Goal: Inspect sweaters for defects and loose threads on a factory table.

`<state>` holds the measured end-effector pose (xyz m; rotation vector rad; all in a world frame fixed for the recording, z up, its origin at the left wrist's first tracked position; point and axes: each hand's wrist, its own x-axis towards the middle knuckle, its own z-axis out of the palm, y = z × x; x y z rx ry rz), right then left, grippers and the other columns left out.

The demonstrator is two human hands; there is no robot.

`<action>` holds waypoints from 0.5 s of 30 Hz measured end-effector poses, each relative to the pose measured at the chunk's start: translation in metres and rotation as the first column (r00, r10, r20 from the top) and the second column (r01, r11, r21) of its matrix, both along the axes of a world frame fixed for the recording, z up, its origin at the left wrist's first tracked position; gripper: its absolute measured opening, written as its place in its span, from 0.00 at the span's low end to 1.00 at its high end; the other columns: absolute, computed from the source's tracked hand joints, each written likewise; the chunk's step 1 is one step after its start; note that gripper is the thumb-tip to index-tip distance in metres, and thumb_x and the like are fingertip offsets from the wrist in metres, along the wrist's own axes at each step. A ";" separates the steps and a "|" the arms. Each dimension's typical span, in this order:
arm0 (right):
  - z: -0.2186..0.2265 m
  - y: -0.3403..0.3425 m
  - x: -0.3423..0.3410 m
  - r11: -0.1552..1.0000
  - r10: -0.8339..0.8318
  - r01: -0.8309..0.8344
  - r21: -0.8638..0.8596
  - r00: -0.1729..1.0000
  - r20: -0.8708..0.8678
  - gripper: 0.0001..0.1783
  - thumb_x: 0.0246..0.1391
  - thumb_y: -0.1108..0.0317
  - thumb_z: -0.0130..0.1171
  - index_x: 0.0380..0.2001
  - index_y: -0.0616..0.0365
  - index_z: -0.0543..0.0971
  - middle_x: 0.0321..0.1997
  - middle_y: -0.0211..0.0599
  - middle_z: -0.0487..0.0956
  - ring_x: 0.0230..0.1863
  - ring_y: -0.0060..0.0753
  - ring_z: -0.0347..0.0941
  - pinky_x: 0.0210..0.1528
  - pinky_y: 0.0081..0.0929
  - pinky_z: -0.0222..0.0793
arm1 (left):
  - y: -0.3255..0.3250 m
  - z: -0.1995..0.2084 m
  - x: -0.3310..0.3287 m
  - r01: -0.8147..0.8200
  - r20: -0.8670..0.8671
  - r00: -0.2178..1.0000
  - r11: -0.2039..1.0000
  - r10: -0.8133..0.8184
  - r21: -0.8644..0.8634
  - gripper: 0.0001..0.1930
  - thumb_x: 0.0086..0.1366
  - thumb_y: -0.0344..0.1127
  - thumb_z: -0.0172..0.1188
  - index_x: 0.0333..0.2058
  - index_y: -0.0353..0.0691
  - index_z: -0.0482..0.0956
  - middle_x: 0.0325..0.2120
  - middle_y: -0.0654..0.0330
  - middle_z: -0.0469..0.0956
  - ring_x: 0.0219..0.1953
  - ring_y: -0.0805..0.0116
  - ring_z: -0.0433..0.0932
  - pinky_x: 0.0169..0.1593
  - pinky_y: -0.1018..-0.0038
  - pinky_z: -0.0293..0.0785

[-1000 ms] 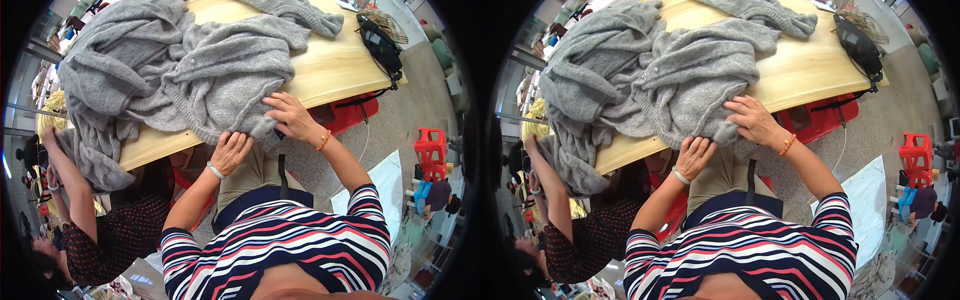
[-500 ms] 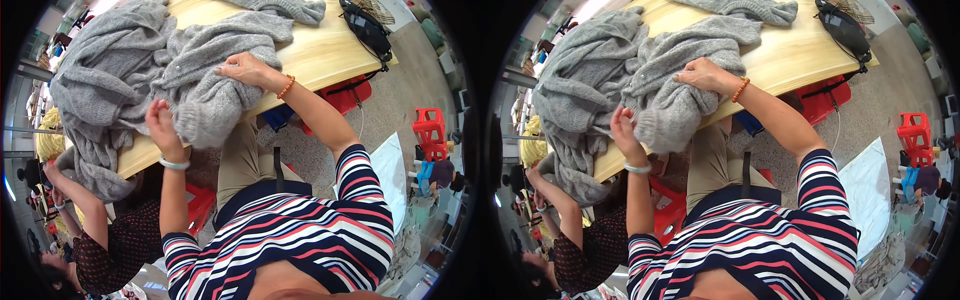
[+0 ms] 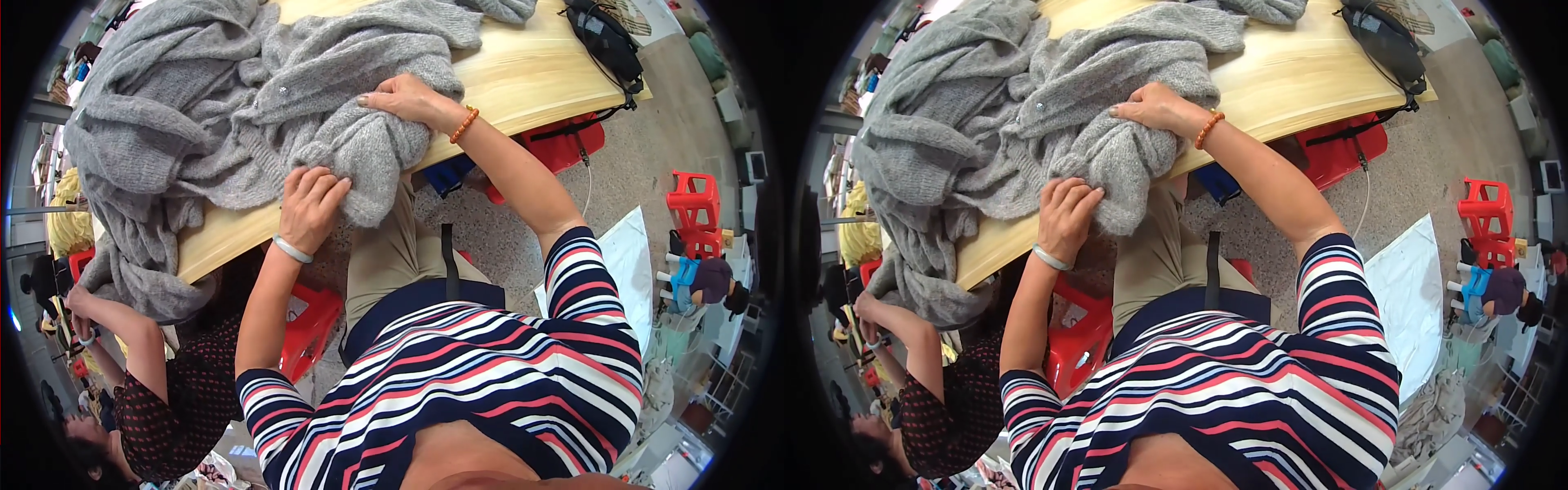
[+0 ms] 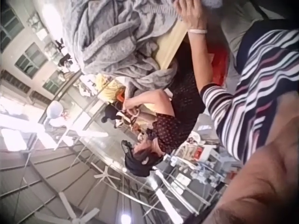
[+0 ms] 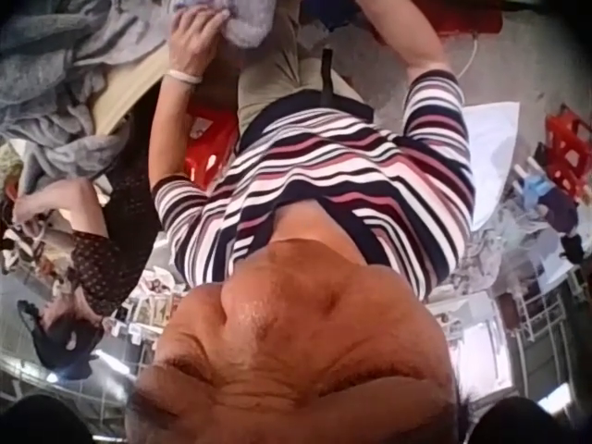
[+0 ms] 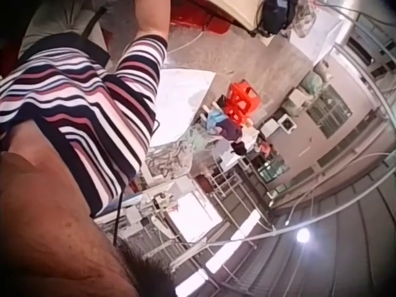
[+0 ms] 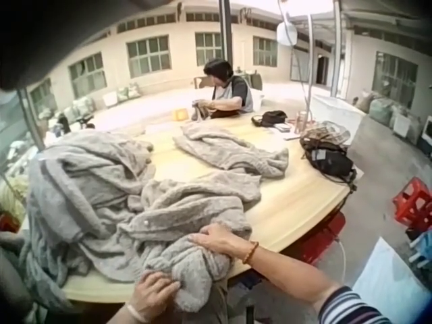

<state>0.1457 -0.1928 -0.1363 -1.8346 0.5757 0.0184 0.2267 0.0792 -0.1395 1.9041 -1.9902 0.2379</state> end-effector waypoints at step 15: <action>0.081 0.109 -0.064 0.803 0.005 0.471 -0.364 0.605 0.796 0.37 0.41 0.71 0.67 0.58 0.58 0.70 0.41 0.43 0.75 0.44 0.46 0.74 0.46 0.34 0.72 | -0.018 0.152 -0.080 -0.233 -0.474 0.880 0.901 0.036 -0.366 0.14 0.50 0.20 0.65 0.38 0.33 0.79 0.31 0.55 0.81 0.30 0.69 0.80 0.38 0.77 0.74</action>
